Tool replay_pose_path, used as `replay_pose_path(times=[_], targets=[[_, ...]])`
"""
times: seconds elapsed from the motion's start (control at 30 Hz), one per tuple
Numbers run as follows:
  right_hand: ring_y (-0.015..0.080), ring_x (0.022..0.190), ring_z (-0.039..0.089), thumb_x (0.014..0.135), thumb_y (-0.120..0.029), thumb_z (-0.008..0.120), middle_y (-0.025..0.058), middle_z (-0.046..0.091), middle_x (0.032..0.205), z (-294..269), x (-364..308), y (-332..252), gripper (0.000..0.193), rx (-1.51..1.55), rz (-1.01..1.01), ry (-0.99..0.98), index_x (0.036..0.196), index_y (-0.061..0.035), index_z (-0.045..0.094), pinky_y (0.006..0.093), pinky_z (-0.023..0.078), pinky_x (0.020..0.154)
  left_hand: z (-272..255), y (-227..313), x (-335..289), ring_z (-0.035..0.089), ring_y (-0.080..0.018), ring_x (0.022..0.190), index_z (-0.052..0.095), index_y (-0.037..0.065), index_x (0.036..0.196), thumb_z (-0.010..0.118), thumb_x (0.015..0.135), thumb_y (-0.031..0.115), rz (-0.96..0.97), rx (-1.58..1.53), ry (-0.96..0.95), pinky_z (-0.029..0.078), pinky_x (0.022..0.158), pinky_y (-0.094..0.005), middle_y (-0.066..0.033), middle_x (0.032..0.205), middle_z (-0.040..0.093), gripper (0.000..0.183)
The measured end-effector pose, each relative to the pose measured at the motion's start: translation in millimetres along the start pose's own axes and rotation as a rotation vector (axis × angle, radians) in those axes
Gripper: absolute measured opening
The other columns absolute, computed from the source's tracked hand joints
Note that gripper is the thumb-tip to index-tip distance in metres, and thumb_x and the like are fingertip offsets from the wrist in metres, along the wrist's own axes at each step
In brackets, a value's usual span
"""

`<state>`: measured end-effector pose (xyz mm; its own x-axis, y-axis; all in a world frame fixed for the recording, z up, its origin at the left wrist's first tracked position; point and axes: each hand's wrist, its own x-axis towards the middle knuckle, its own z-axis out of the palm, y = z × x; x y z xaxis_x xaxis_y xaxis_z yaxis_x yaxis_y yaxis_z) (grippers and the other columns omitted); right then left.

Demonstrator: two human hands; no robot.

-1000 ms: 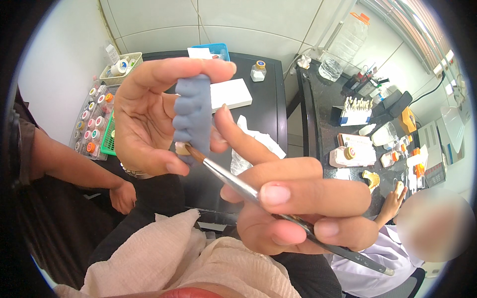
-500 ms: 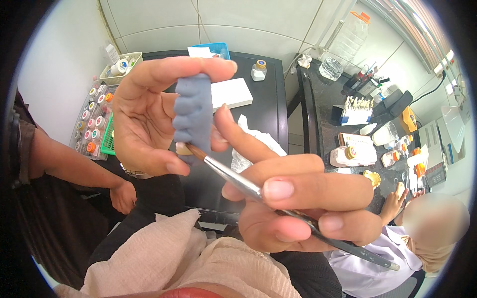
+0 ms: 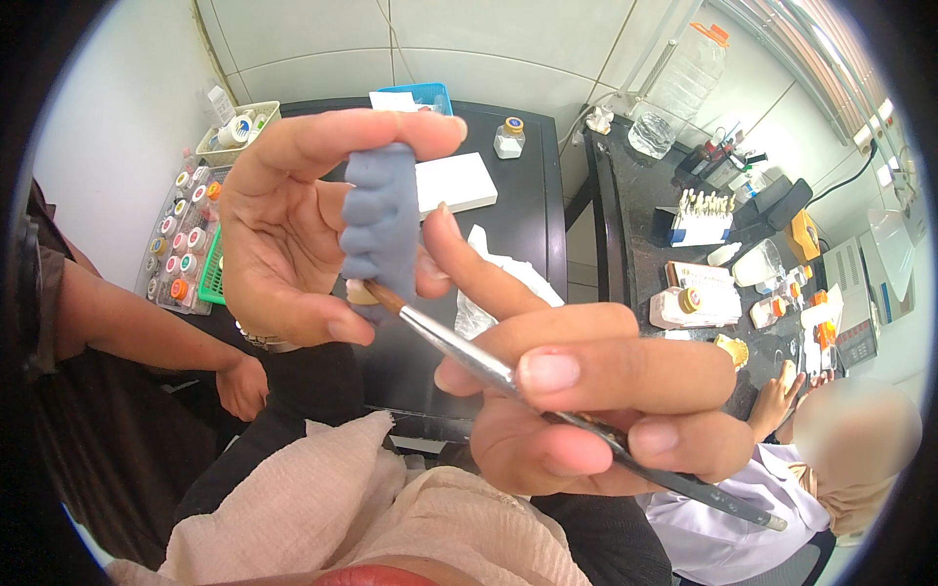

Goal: The person holds a grey dental mold in their left hand and uses a small brush in their right hand to apply a yellowish substance to a specific tooth area. They repeatedly dip the brush into a container of material and carefully paint the mold, occasionally wiping the brush on a tissue.

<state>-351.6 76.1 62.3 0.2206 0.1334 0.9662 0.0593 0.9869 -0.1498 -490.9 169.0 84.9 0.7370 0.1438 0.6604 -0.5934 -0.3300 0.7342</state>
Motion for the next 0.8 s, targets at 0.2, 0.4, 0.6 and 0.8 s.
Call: replay_pose_path(times=[0.2, 0.4, 0.6, 0.8], targets=[[0.0161, 0.059, 0.050, 0.091, -0.017, 0.030, 0.0087, 0.037, 0.090, -1, 1, -3, 0.014, 0.011, 0.042, -0.018, 0.095, -0.0034, 0.029, 0.0637, 0.048, 0.067, 0, 0, 0, 0.054, -0.0307, 0.098, 0.016, -0.004, 0.127, 0.068, 0.065, -0.005, 0.007, 0.005, 0.004, 0.051, 0.076, -0.0288, -0.0307, 0.129, 0.024, 0.081], [0.0151, 0.060, 0.050, 0.091, -0.017, 0.031, 0.0087, 0.039, 0.091, 0, 0, -3, 0.015, 0.022, 0.061, 0.004, 0.098, -0.0036, 0.031, 0.0634, 0.047, 0.068, 1, -1, 1, 0.054, -0.0303, 0.098, 0.018, -0.005, 0.127, 0.068, 0.065, -0.005, 0.004, -0.010, 0.020, 0.051, 0.076, -0.0294, -0.0305, 0.129, 0.024, 0.080], [0.0146, 0.060, 0.051, 0.091, -0.017, 0.031, 0.0084, 0.040, 0.092, -6, 2, -2, 0.016, 0.048, 0.073, -0.046, 0.101, -0.0043, 0.033, 0.0625, 0.048, 0.068, 1, -3, 1, 0.054, -0.0297, 0.098, 0.017, -0.006, 0.127, 0.067, 0.066, -0.005, 0.005, -0.032, 0.035, 0.050, 0.078, -0.0307, -0.0306, 0.129, 0.024, 0.079], [0.0141, 0.059, 0.051, 0.091, -0.018, 0.033, 0.0075, 0.041, 0.093, -9, 1, -2, 0.014, 0.019, 0.072, -0.047, 0.100, -0.0071, 0.034, 0.0621, 0.048, 0.068, 1, -6, 2, 0.053, -0.0295, 0.100, 0.016, -0.007, 0.127, 0.066, 0.066, -0.006, 0.028, -0.067, 0.027, 0.048, 0.082, -0.0331, -0.0307, 0.129, 0.024, 0.079]])
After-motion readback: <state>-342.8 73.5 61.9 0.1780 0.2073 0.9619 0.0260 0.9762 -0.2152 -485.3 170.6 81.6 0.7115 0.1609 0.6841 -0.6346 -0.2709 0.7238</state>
